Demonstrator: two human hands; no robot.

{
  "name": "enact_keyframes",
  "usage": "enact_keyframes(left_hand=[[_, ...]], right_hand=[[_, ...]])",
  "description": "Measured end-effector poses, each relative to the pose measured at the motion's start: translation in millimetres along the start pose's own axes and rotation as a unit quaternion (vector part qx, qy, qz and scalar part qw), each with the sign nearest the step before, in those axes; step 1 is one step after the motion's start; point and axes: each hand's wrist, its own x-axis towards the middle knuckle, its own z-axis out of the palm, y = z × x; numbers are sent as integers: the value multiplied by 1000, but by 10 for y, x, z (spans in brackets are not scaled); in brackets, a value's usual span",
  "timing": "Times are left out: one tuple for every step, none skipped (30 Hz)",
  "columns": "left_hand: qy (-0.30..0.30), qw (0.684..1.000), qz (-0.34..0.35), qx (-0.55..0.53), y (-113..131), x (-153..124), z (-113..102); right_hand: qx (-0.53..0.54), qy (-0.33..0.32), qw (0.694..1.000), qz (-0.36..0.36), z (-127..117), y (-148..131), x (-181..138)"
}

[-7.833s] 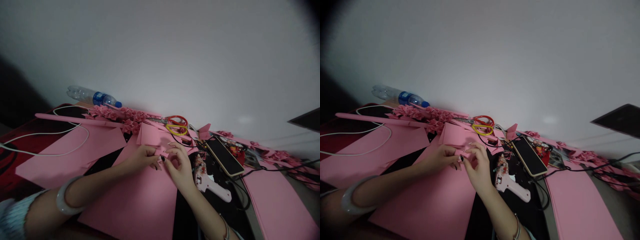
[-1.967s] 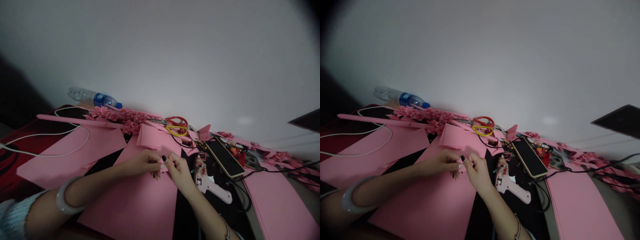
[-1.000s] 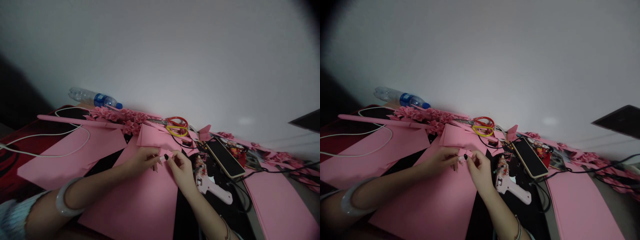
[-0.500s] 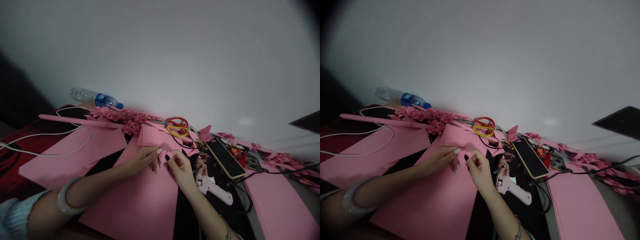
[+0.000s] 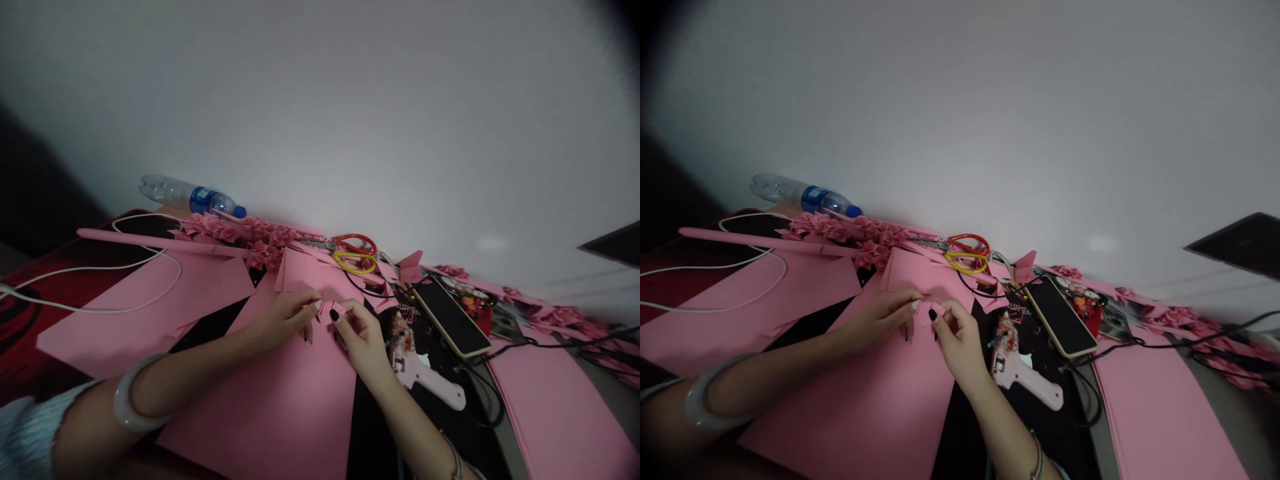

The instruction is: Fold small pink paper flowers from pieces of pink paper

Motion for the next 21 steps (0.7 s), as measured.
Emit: enact_keyframes(left_hand=[[0, 1000, 1, 0, 3, 0, 1], [-1, 1000, 3, 0, 7, 0, 2], [-1, 1000, 8, 2, 11, -1, 4], [0, 1000, 12, 5, 16, -3, 5], [-1, 1000, 17, 9, 22, -5, 7], [-1, 1000, 22, 13, 30, -8, 8], [-3, 1000, 24, 17, 37, -12, 8], [-4, 999, 25, 23, 42, -16, 9], [-4, 999, 25, 31, 45, -19, 9], [-3, 999, 26, 41, 43, -22, 10], [0, 998, 29, 53, 38, -24, 11], [4, 997, 35, 65, 31, -25, 12], [7, 996, 44, 76, 24, -26, 13], [10, 995, 56, 84, 19, -27, 14], [11, 993, 67, 92, 18, -28, 15], [10, 992, 75, 99, 23, -29, 15], [8, 992, 78, 103, 33, -32, 15], [4, 992, 76, 104, 46, -34, 13], [-2, 992, 70, 103, 61, -37, 12], [-8, 993, 61, 101, 73, -40, 9], [-14, 994, 50, 97, 81, -43, 7]], right_hand=[[1, -1, 1000, 1, 0, 2, -1], [2, -1, 1000, 1, 0, 4, -3], [4, -2, 1000, 0, -1, 7, -4], [5, -4, 1000, -2, -2, 10, -6], [6, -6, 1000, -3, -4, 13, -7], [8, -7, 1000, -4, -6, 15, -7], [10, -7, 1000, -5, -8, 15, -6], [12, -7, 1000, -5, -9, 13, -4], [14, -7, 1000, -4, -10, 8, -1], [15, -8, 1000, -4, -10, 2, 2], [15, -10, 1000, -5, -8, -6, 6], [13, -12, 1000, -5, -5, -14, 9], [12, -14, 1000, -7, -1, -21, 12], [11, -17, 1000, -9, 4, -27, 13], [10, -20, 1000, -13, 9, -31, 14], [11, -24, 1000, -16, 13, -33, 13], [14, -29, 999, -19, 17, -33, 12], [17, -32, 999, -19, 19, -32, 10], [19, -35, 999, -17, 20, -30, 7], [20, -37, 999, -14, 20, -29, 5], [19, -39, 999, -12, 20, -28, 3]])
